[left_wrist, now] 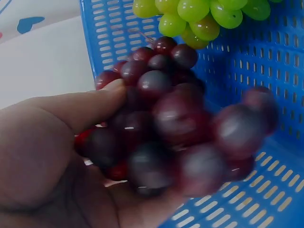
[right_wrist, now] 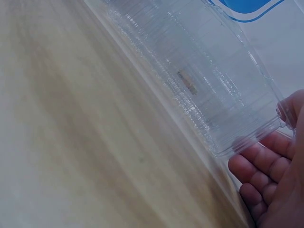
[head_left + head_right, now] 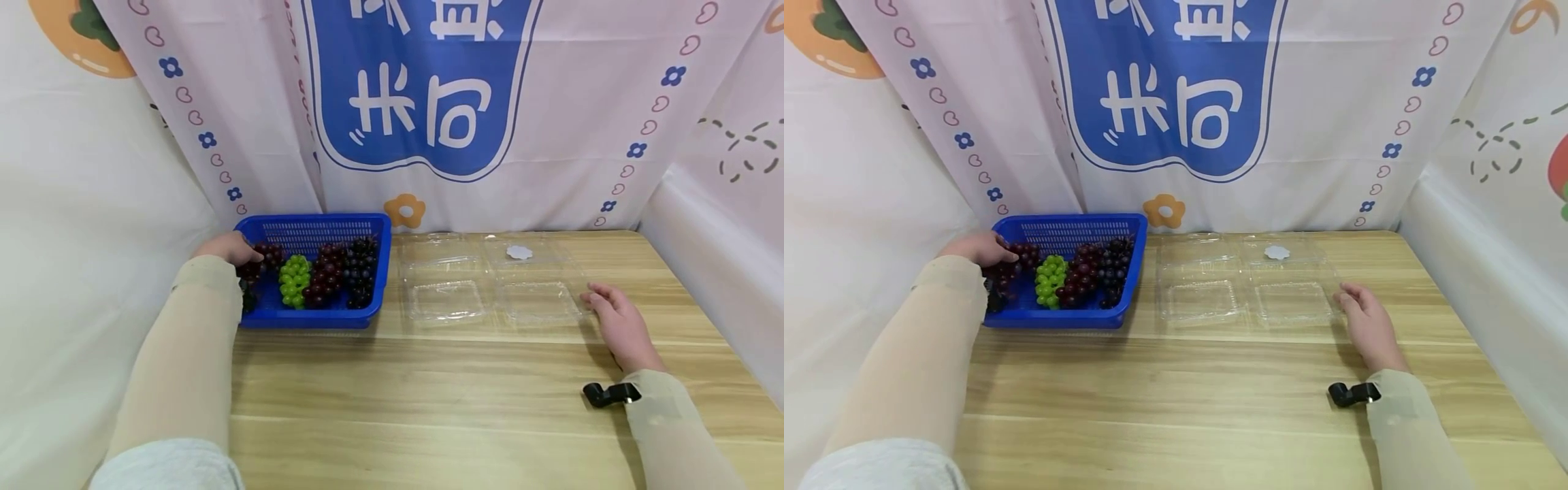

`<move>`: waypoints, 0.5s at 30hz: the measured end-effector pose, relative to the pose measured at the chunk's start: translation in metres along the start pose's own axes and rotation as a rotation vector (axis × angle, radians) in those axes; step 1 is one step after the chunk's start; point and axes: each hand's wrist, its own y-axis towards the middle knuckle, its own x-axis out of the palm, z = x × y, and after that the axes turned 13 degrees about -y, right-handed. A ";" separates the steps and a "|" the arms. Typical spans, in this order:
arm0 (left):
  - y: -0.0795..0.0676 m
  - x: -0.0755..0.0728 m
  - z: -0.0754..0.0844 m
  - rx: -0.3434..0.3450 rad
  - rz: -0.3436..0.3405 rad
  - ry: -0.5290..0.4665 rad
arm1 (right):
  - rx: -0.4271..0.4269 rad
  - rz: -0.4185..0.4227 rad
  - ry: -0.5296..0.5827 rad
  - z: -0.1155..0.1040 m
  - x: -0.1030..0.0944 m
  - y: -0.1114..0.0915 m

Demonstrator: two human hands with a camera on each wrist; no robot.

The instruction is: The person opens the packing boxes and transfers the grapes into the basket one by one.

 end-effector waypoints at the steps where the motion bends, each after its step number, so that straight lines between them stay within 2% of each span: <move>1: 0.000 0.000 -0.001 -0.013 -0.030 0.005 | 0.000 -0.001 0.001 0.000 0.000 0.000; 4: 0.002 0.000 -0.003 -0.049 -0.100 0.004 | 0.001 -0.002 0.005 0.001 0.000 0.000; 6: 0.001 0.000 -0.001 -0.064 -0.120 0.013 | 0.001 -0.003 0.010 0.002 0.000 0.000; 13: -0.005 0.006 0.019 -0.025 -0.082 0.115 | -0.005 -0.007 0.015 0.000 -0.001 -0.001; 15: -0.007 0.008 0.024 -0.011 -0.062 0.107 | -0.006 -0.009 0.018 0.000 -0.001 -0.001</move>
